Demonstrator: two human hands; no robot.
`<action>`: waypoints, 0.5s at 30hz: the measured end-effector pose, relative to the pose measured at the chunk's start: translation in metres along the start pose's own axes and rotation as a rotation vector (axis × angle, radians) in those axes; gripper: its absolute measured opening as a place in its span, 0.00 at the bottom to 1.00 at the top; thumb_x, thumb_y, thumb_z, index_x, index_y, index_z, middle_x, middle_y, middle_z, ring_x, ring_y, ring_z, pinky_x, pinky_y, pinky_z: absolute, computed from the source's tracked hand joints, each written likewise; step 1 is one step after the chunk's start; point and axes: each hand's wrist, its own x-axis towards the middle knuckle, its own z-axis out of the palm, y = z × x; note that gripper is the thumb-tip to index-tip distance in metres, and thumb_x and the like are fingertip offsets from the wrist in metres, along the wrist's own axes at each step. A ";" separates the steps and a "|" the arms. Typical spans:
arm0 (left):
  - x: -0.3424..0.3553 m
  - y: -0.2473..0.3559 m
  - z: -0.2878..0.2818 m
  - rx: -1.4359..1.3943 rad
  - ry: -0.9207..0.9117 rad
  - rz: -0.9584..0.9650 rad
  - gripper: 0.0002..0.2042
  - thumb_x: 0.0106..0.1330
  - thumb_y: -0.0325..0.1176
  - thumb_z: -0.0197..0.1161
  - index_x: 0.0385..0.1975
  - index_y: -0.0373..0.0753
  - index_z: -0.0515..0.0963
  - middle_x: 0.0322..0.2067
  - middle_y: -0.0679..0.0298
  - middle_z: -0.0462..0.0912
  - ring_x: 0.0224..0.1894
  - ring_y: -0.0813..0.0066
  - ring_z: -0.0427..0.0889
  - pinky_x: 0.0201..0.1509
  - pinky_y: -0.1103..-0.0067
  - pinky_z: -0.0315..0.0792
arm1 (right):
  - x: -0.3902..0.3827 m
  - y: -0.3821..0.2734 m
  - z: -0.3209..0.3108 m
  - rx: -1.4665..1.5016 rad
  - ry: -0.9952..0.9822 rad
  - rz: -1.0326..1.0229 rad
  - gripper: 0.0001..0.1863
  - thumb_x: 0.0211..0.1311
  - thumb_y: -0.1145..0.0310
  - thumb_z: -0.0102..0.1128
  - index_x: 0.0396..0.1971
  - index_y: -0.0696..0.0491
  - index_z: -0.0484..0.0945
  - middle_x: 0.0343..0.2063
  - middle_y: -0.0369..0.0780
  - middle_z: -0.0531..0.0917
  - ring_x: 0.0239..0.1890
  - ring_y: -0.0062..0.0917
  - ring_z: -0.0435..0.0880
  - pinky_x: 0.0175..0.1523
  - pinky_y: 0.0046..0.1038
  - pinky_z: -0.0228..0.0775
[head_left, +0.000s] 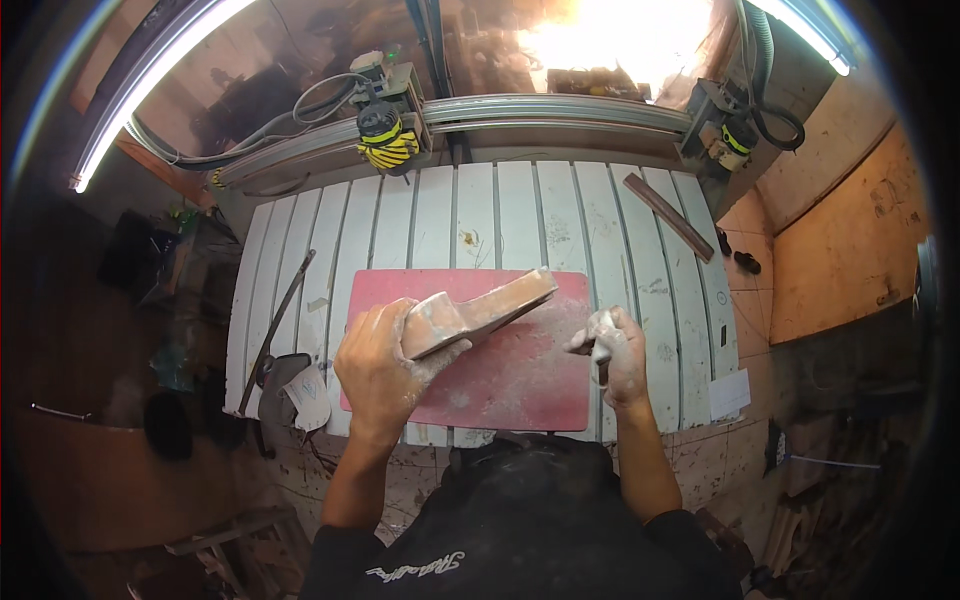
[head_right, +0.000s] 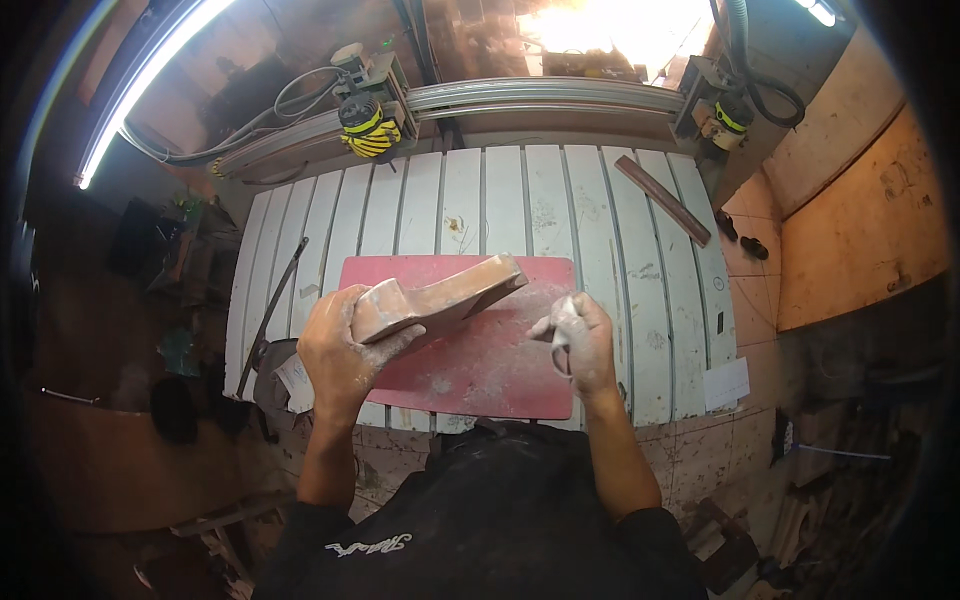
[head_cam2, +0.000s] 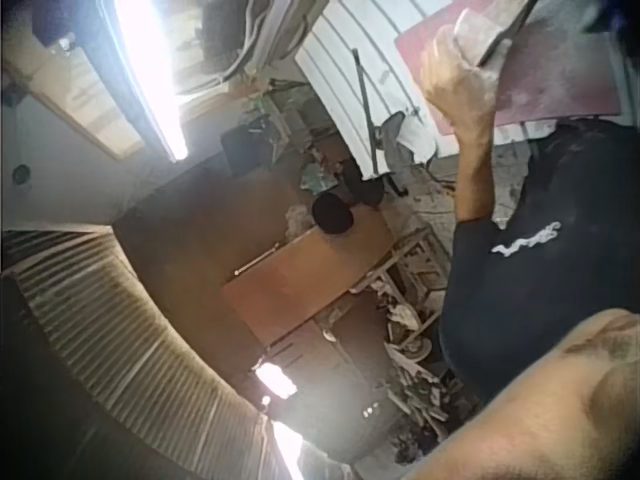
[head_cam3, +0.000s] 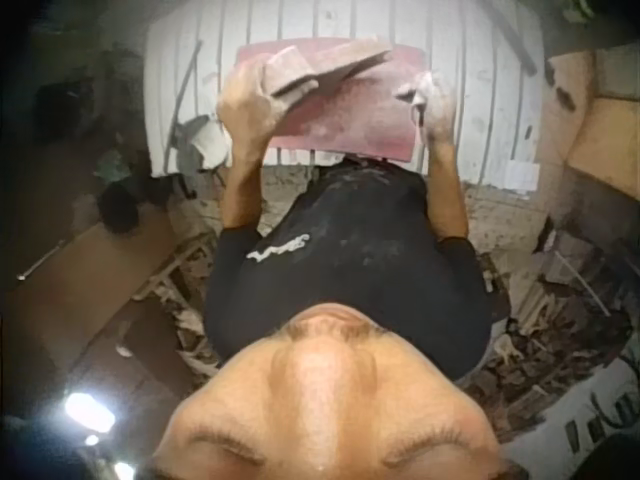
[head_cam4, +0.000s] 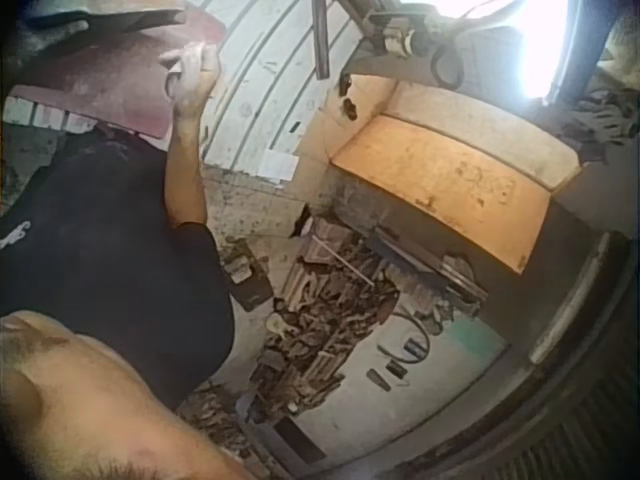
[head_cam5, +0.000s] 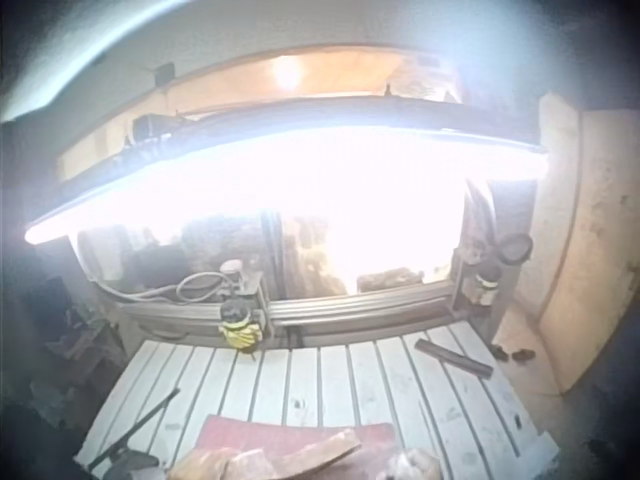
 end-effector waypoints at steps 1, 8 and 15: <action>0.000 0.001 0.000 -0.013 0.016 -0.013 0.31 0.39 0.46 0.89 0.43 0.38 0.85 0.34 0.60 0.86 0.35 0.59 0.85 0.39 0.67 0.78 | -0.002 -0.006 0.010 0.042 -0.007 0.069 0.06 0.67 0.77 0.57 0.34 0.52 0.69 0.34 0.38 0.78 0.36 0.19 0.80 0.51 0.37 0.84; -0.006 0.022 0.001 -0.044 -0.039 -0.013 0.31 0.41 0.44 0.89 0.45 0.38 0.84 0.37 0.58 0.86 0.39 0.56 0.84 0.44 0.64 0.78 | -0.018 -0.019 0.050 -0.614 -0.080 -0.273 0.16 0.57 0.78 0.70 0.46 0.57 0.78 0.48 0.41 0.80 0.49 0.29 0.82 0.57 0.30 0.75; -0.024 0.043 0.009 0.038 -0.155 0.017 0.33 0.46 0.44 0.87 0.52 0.41 0.82 0.39 0.61 0.83 0.41 0.58 0.80 0.46 0.64 0.73 | -0.023 -0.023 0.069 -1.024 -0.075 -0.560 0.16 0.59 0.80 0.66 0.49 0.59 0.86 0.50 0.47 0.86 0.51 0.42 0.86 0.57 0.39 0.79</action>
